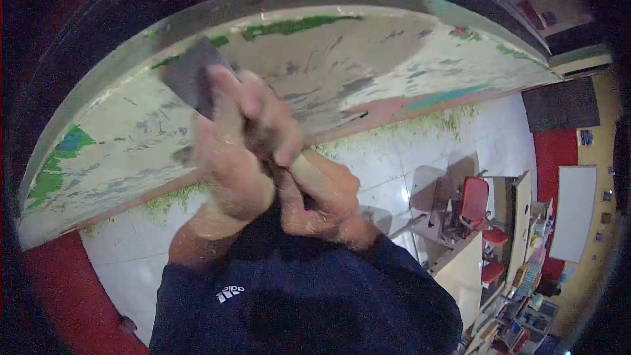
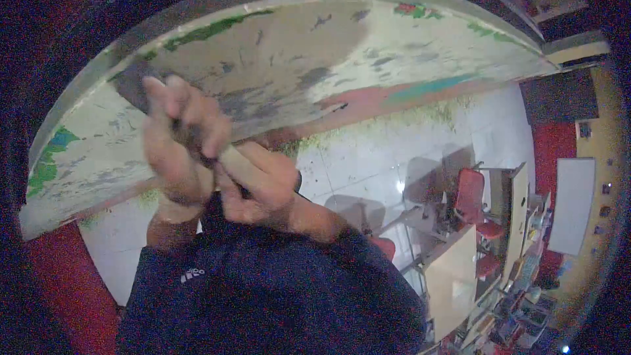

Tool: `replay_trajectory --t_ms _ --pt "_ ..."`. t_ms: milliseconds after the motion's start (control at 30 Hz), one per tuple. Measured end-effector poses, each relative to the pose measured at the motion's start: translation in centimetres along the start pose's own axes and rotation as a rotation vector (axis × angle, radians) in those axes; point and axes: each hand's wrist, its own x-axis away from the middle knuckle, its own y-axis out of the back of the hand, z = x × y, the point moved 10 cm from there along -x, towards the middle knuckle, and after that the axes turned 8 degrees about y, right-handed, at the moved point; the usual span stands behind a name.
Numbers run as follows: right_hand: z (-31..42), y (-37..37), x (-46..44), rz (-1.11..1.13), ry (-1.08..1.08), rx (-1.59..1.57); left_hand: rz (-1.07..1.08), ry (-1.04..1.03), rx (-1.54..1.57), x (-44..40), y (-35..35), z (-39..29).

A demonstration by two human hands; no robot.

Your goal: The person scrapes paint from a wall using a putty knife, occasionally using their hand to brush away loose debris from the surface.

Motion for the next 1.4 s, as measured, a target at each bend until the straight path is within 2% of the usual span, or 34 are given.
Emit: replay_trajectory --t_ms 100,133,200,233,333,433,467,500,633,733,833,933,1033,1133,1233,1333,1400 --pt "0.8 -0.2 -0.1 0.077 -0.016 -0.017 -0.040 0.013 -0.053 0.2 0.1 -1.1" --pt "0.6 -0.1 -0.2 0.073 -0.046 -0.033 0.006 0.011 -0.047 0.0 -0.1 -1.1" --pt "0.0 -0.2 0.7 0.088 -0.134 -0.071 0.069 0.026 -0.023 0.1 0.5 0.0" --pt "-0.1 -0.3 0.7 0.129 -0.142 -0.048 0.025 0.001 0.055 -0.1 1.1 0.1" --pt "0.4 -0.7 -0.5 0.106 -0.074 -0.069 0.065 -0.039 0.107 -0.4 0.7 -1.3" --pt "0.2 -0.2 0.7 0.099 -0.087 -0.049 0.052 0.016 0.014 0.1 0.6 0.0" --pt "0.1 0.0 1.0 0.101 -0.107 -0.041 0.044 0.049 0.000 0.1 0.8 0.7" --pt "-0.1 -0.2 1.0 0.160 -0.091 0.005 -0.086 0.025 0.047 -0.1 1.9 0.9" --pt "0.8 0.2 0.2 -0.014 -0.007 -0.048 0.153 0.006 0.037 -0.2 -0.4 -0.9" --pt "0.3 0.6 1.1 0.037 -0.083 -0.031 0.090 0.075 -0.053 -0.1 0.0 0.6" --pt "0.3 0.7 0.8 -0.012 -0.036 0.007 0.056 0.050 -0.061 -0.3 -0.1 0.4" --pt "0.5 1.0 2.1 -0.012 -0.043 0.012 -0.001 0.162 -0.040 0.4 0.6 2.2" --pt "-0.1 1.3 2.4 -0.102 -0.009 0.034 -0.116 0.128 -0.198 0.3 1.0 1.7" --pt "0.3 1.2 1.9 -0.067 0.027 0.022 0.019 0.039 -0.146 0.2 0.0 0.9" --pt "0.3 1.6 2.3 -0.091 -0.015 0.008 0.070 0.113 -0.051 0.5 -0.1 1.8" --pt "0.4 1.5 1.3 -0.095 0.043 0.017 -0.068 -0.058 -0.106 0.0 0.1 -0.1" --pt "0.4 1.6 0.9 -0.120 0.070 0.011 0.049 -0.046 -0.094 -0.5 -0.6 -0.5"
